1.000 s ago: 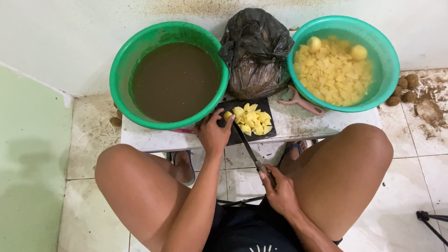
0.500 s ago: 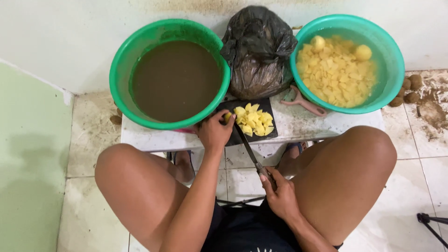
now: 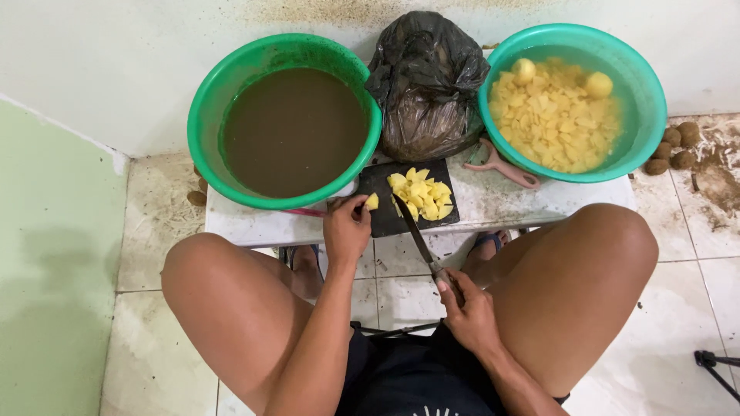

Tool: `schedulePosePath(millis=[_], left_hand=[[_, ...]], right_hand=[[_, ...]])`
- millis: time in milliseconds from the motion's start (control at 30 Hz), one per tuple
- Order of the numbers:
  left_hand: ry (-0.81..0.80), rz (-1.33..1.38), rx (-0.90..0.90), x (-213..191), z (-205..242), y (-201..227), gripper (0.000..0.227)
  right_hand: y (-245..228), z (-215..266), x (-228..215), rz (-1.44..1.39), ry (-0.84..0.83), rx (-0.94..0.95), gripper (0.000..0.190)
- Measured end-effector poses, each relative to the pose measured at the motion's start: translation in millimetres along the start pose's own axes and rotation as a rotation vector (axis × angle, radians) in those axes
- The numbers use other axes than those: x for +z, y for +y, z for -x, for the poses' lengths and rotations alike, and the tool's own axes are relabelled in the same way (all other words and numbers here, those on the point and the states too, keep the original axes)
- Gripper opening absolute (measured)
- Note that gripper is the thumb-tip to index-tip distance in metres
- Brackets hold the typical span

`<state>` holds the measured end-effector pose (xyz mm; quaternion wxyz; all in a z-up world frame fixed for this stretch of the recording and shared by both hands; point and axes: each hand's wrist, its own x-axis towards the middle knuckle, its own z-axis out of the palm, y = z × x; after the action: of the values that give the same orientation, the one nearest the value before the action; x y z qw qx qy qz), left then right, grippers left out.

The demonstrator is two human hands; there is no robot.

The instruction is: Cutting peeled potatoes into chunks on a cutting board and placing them in a bowl of water.

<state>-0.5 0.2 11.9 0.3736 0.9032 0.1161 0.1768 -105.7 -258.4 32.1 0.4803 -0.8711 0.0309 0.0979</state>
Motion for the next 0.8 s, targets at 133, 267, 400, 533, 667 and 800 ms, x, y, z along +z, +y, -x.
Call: schedulePosePath(millis=[133, 267, 400, 533, 667, 800], left_hand=[[0.01, 0.032, 0.032, -1, 6, 6, 0.026], [0.033, 0.034, 0.078, -2, 9, 10, 0.026], [0.039, 0.01, 0.103, 8, 9, 6, 0.023], [0.121, -0.025, 0.151, 16, 12, 8, 0.017], [0.147, -0.005, 0.136, 17, 14, 14, 0.015], [0.138, -0.014, 0.081, 21, 14, 17, 0.015]], right_hand=[[-2, 0, 1, -0.02, -0.012, -0.055, 0.038], [-1, 3, 1, -0.005, -0.036, -0.042, 0.038], [-13, 5, -4, -0.005, -0.054, -0.017, 0.041], [-12, 7, 0, 0.019, -0.092, 0.001, 0.045], [-18, 10, 4, 0.06, -0.109, 0.009, 0.045], [-31, 13, 5, 0.072, -0.135, 0.076, 0.054]])
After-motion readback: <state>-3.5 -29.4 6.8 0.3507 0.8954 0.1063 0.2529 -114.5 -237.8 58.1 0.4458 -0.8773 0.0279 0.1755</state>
